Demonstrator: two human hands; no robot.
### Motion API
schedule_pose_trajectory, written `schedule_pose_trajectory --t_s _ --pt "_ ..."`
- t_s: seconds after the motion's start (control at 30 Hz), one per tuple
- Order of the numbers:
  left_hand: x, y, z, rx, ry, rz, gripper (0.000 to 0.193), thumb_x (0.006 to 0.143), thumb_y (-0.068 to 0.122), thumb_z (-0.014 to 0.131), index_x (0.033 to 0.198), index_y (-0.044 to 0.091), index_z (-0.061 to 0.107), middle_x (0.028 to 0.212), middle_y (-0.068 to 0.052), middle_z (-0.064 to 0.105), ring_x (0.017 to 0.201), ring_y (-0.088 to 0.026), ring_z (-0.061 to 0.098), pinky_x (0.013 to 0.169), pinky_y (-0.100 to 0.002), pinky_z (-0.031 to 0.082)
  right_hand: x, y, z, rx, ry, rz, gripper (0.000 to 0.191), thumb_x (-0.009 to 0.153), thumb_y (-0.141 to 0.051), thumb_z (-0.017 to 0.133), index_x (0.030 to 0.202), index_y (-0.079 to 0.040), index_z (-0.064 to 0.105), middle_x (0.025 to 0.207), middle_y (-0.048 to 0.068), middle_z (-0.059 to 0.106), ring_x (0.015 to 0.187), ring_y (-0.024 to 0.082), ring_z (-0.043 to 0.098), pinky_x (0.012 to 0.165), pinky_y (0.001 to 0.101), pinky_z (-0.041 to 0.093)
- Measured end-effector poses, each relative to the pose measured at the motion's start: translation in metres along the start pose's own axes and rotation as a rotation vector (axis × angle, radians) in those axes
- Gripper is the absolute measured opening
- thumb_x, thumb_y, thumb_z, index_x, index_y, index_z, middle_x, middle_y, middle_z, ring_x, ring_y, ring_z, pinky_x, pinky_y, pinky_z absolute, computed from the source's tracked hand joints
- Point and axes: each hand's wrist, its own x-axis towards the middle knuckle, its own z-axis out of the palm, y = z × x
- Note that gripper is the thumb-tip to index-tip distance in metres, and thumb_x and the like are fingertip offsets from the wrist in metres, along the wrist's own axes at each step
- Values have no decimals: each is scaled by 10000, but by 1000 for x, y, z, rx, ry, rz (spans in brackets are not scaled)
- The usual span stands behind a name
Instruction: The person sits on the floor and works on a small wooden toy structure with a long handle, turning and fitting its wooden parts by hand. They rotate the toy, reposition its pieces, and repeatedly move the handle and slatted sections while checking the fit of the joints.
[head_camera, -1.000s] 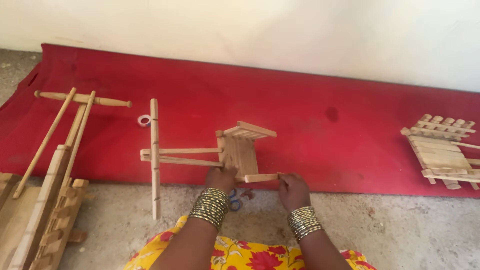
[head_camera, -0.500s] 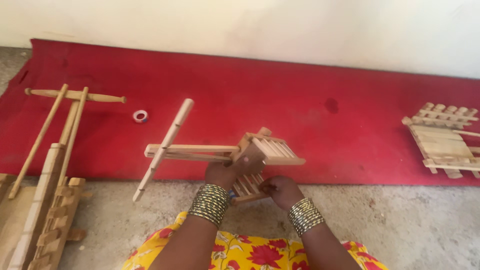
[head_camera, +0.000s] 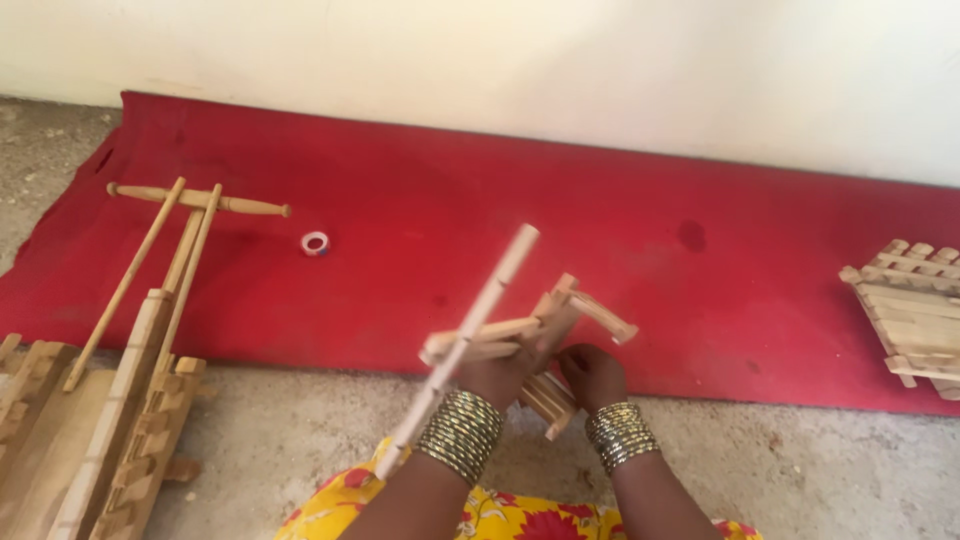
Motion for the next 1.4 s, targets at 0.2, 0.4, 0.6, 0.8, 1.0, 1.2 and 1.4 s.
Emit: schedule_pose_trajectory --t_s 0.2,0.4,0.6,0.8,1.0,1.2,1.4 --pt "-7 -1 -7 -416 58 29 360 941 400 651 1041 66 743 844 -79 779 736 -197 764 659 -345 633 -6 -17 12 387 -72 -83 193 931 -163 689 1060 -21 710 934 105 785 850 186 752 769 330 611" --pt "-4 -7 -7 -284 154 245 362 932 395 679 1077 67 726 873 -115 756 759 -220 741 656 -371 597 3 -13 8 604 -152 111 211 893 -72 715 1088 0 679 1008 108 766 950 198 745 853 339 615" --pt "-5 -4 -9 -309 103 145 337 943 369 666 1030 47 716 829 -128 758 705 -218 750 635 -368 604 4 -10 8 639 -126 47 295 862 -6 700 1150 -3 635 1057 116 741 984 210 732 900 346 624" --pt "-13 6 -21 -355 91 192 309 944 334 674 1074 57 712 828 -105 754 700 -190 741 620 -345 595 5 -9 7 624 -171 116 248 880 2 691 1127 5 665 1055 121 761 964 210 743 899 354 617" --pt "-17 12 -26 -606 12 123 309 943 306 648 1153 80 678 835 -63 778 684 -141 764 585 -299 620 6 0 9 745 -115 54 193 897 29 674 1089 40 665 1037 140 752 965 231 731 885 369 611" --pt "-16 14 -25 -528 -101 -69 312 969 323 628 1155 80 688 833 -89 767 629 -164 727 545 -313 603 7 2 6 762 -94 133 248 910 22 600 1154 9 644 1076 121 728 1017 215 725 919 336 617" --pt "-17 14 -23 -548 162 296 324 977 288 690 1186 41 676 894 -99 777 726 -146 758 585 -286 620 8 -6 4 791 -77 129 252 925 -20 612 1175 -36 585 1020 102 694 929 202 707 836 342 624"
